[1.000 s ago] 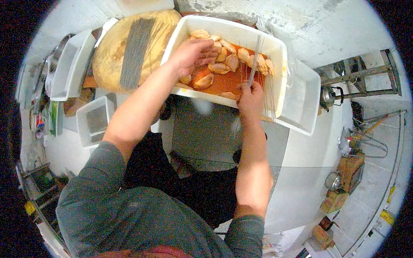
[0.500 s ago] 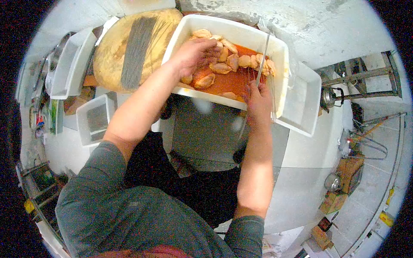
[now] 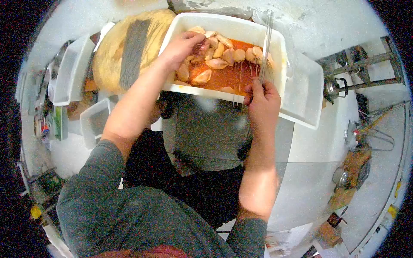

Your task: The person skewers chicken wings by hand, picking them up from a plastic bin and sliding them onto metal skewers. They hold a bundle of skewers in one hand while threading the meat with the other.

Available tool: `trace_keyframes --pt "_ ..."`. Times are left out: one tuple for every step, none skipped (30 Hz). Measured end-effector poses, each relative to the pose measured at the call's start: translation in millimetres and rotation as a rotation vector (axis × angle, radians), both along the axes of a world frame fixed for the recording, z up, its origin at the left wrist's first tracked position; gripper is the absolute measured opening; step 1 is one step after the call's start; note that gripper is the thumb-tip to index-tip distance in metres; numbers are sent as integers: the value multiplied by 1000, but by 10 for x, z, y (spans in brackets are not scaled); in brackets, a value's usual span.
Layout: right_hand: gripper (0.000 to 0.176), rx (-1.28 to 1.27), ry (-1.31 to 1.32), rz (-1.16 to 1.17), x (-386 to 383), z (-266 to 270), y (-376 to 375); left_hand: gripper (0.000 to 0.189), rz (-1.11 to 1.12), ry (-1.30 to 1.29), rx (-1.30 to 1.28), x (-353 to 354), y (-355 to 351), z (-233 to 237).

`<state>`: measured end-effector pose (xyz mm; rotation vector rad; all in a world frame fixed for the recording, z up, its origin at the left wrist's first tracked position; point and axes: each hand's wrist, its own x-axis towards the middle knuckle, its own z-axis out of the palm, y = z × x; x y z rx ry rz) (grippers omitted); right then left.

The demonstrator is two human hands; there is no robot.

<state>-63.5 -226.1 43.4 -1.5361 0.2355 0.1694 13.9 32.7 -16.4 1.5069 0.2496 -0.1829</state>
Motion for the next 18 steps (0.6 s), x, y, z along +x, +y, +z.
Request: trace_keyframes --pt "17 20 0 -4 -24 19 -15 25 6 -17 134 -2 -18 1" --pt "16 10 -7 11 -27 19 -43 27 -22 -40 276 -10 -34 8" --pt "16 3 -16 25 -21 16 -72 28 -51 -66 419 -36 -58 41" --pt "15 -4 -22 36 -31 26 -87 30 -83 -92 563 -58 -90 68" --pt "15 46 -15 20 -50 55 -94 32 -113 -117 707 -60 -135 85" --pt "15 34 -22 26 -59 80 -117 31 -180 -126 795 -34 -187 90" --pt "14 22 -28 33 -61 97 -140 31 -247 -134 883 12 -238 89" --pt "14 9 -35 43 -75 95 -164 32 -311 -142 970 58 -283 88" --pt "15 4 -51 54 -82 81 -191 31 -349 -154 1050 138 -323 24" --pt "15 -3 -71 67 -85 66 -220 30 -383 -167 1130 234 -372 -77" --pt "15 -12 -89 77 -98 57 -255 30 -421 -182 1208 305 -409 -184" --pt "15 -7 -88 76 -118 54 -287 30 -495 -152 1299 331 -466 -203" --pt "16 -4 -88 72 -141 50 -316 29 -574 -125 1390 367 -528 -226" --pt "16 -1 -86 65 -154 43 -347 29 -655 -98 1478 403 -592 -258" --pt "17 -22 -91 65 -163 36 -380 29 -721 -85 1563 443 -614 -355" --pt "18 -44 -94 63 -172 30 -413 29 -719 -99 1552 471 -613 -436" --pt "18 -65 -95 60 -185 27 -448 30 -719 -112 1540 494 -597 -517" --pt "19 -82 -109 56 -203 34 -484 30 -717 -124 1528 486 -619 -528"
